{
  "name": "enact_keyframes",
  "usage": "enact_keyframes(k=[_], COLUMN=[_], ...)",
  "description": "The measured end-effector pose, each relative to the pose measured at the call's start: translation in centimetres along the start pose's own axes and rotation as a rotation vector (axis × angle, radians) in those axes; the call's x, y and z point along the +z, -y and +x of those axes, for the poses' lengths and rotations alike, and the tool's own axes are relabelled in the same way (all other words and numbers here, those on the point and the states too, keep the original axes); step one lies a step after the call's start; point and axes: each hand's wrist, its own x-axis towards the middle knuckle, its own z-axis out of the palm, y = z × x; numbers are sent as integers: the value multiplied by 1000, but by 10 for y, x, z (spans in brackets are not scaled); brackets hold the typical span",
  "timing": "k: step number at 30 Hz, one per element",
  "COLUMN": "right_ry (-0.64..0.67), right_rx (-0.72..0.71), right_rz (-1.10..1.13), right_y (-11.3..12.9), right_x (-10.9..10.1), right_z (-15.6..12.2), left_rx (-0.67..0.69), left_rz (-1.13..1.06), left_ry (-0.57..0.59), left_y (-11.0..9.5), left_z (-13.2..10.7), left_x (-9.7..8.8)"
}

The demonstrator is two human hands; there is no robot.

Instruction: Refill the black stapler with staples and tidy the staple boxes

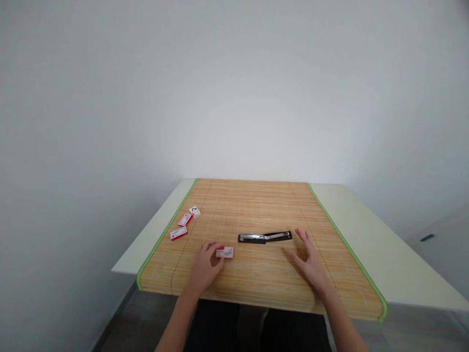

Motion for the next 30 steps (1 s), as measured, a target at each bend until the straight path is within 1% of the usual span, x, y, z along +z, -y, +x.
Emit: enact_keyframes(k=[2,5,8,14,17,19,20,21,22,23,25,27,28,30], right_ry=[7,-7,-26,-30,-105,-183,-203,-193,-143,-58,162,329,372,399], right_rx=[-6,-8,0,-22,-46,-102,-138,-178,-219,-260,-338,-389,-398,-390], right_rz=[-16,-29,-23,-23,-40,-61,-70,-74,-75,-75,-73,-71,-65,-44], right_y=[-3,-7,-10,-11,-4,5,10,15,21,27,39,46,48,48], right_x=[2,3,3,3,0,-1,-1,1,4,9,21,34,40,49], right_z=[-3,-4,-3,0,-3,-8,-12,-15,-19,-21,-24,-22,-20,-15], left_rx=[56,102,127,151,141,126,120,116,115,118,129,141,145,151], left_rz=[-80,-157,-175,-184,-178,-170,-168,-170,-175,-183,-198,-207,-212,-222], left_ry=[83,184,217,254,257,242,238,239,244,252,260,261,261,262], left_y=[-15,-33,-43,-59,-59,-53,-49,-46,-43,-41,-40,-41,-41,-42], left_z=[7,17,18,6,5,6,7,8,9,10,12,15,16,17], left_x=[3,8,12,25,27,25,24,23,23,23,23,25,26,26])
